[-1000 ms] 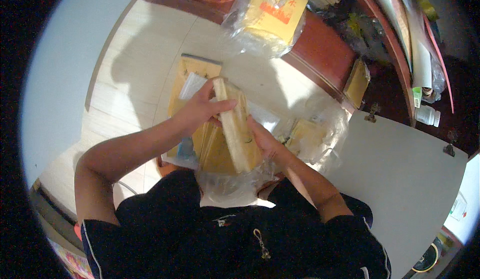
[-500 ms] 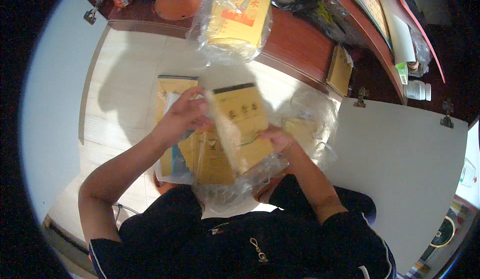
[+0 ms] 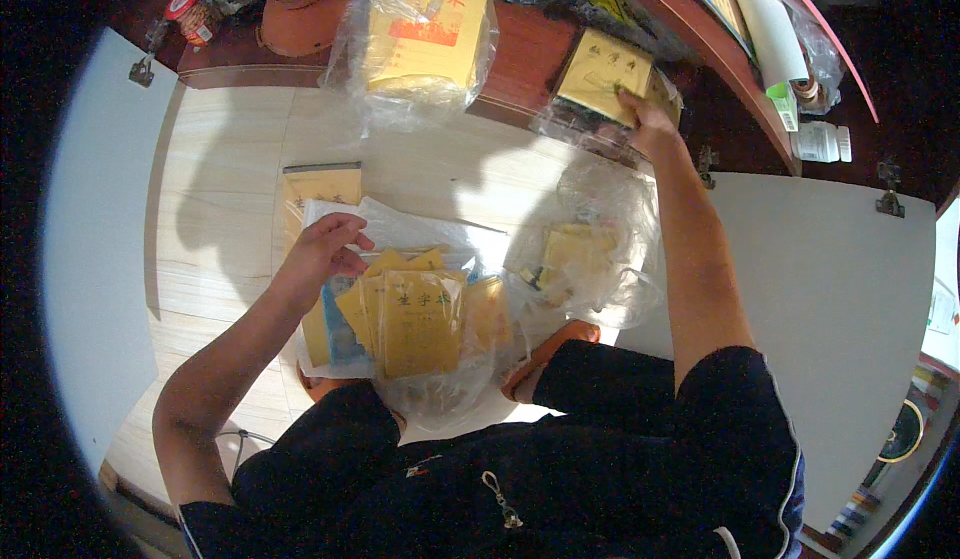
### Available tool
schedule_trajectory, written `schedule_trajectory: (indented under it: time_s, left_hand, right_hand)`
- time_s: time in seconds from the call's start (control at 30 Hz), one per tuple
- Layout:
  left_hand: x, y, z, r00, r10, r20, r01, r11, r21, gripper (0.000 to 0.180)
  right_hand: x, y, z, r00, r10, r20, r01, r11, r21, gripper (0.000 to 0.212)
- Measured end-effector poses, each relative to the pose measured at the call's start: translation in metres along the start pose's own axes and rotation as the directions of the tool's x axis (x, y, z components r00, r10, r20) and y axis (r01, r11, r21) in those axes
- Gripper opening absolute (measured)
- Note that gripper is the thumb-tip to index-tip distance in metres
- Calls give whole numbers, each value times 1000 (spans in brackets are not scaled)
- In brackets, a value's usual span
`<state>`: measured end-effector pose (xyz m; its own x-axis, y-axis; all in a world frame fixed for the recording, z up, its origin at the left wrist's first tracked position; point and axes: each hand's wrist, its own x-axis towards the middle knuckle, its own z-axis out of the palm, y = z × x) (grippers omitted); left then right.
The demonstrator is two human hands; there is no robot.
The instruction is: The person sits on the floor and unpacks yellow notebooks from plastic bags, placing them into a wooden cabinet. They then move to a table to arrange and stack the notebooks, occasionally flipping through the pages.
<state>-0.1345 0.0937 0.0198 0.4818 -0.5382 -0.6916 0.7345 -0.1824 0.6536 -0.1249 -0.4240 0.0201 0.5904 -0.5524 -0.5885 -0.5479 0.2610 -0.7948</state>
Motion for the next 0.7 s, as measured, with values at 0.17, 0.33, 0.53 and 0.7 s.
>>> schedule_trajectory:
  time_s: [0.17, 0.33, 0.53, 0.7]
  left_hand:
    - [1, -3, -1, 999, -37, 18, 36, 999, 34, 35]
    - [9, 4, -21, 984, 110, -141, -98, 991, 91, 41]
    - [67, 62, -20, 851, 410, -328, -398, 911, 105, 67]
    - [114, 99, -7, 811, 564, -158, -546, 825, 144, 44]
  right_hand:
    - [66, -25, -25, 876, -111, -469, -311, 613, -726, 53]
    - [-1, 12, 38, 674, -738, -26, 235, 248, -940, 45]
    - [-60, 22, 174, 432, -765, 478, 839, 146, -525, 62]
    - [-73, 28, 264, 759, -635, 143, 590, 578, -563, 87]
